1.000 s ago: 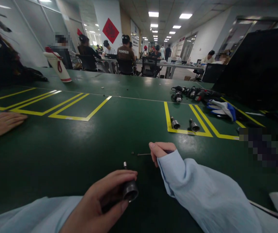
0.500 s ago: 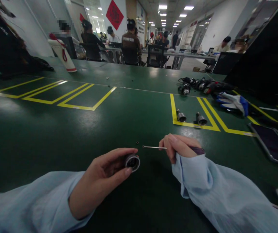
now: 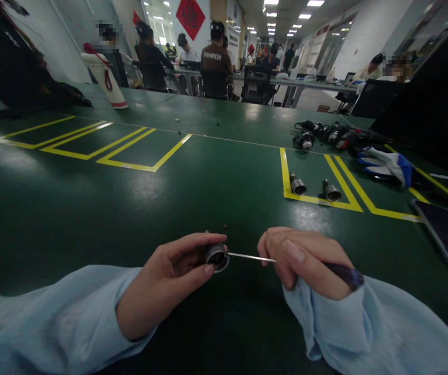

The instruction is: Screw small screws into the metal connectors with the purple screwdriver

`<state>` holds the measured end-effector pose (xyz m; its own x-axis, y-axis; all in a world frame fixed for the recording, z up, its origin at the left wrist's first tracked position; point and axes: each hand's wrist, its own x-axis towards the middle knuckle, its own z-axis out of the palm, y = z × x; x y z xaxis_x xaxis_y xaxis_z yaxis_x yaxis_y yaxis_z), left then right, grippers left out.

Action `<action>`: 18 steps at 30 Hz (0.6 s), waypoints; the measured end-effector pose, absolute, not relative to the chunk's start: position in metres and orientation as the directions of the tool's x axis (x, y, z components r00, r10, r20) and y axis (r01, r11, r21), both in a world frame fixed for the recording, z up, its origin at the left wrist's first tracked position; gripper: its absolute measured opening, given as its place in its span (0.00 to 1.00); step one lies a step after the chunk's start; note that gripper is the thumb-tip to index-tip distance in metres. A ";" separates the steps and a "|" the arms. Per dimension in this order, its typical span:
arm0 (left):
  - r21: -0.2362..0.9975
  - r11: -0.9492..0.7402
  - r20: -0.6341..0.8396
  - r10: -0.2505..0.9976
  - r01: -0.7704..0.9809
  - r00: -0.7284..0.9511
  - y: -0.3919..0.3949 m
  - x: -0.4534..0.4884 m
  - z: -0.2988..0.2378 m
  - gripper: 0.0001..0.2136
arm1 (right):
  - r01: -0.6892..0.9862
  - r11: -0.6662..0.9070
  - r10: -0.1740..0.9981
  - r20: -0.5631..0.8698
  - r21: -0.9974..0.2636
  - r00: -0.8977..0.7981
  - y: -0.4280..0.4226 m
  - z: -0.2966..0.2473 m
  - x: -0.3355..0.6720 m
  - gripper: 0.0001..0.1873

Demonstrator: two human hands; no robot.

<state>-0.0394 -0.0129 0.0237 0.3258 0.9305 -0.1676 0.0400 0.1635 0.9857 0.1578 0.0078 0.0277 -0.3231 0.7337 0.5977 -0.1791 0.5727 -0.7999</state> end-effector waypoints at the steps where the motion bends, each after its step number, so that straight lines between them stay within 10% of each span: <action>1: 0.987 0.155 -0.161 0.931 0.044 0.327 -0.013 -0.039 0.023 0.17 | -0.163 0.559 0.733 0.577 -0.813 -0.360 0.008 0.030 0.158 0.19; 18: 0.643 -0.559 0.269 0.804 0.523 0.530 -0.007 -0.046 0.015 0.14 | -0.054 0.611 0.634 0.529 -0.790 -0.564 0.007 0.022 0.156 0.17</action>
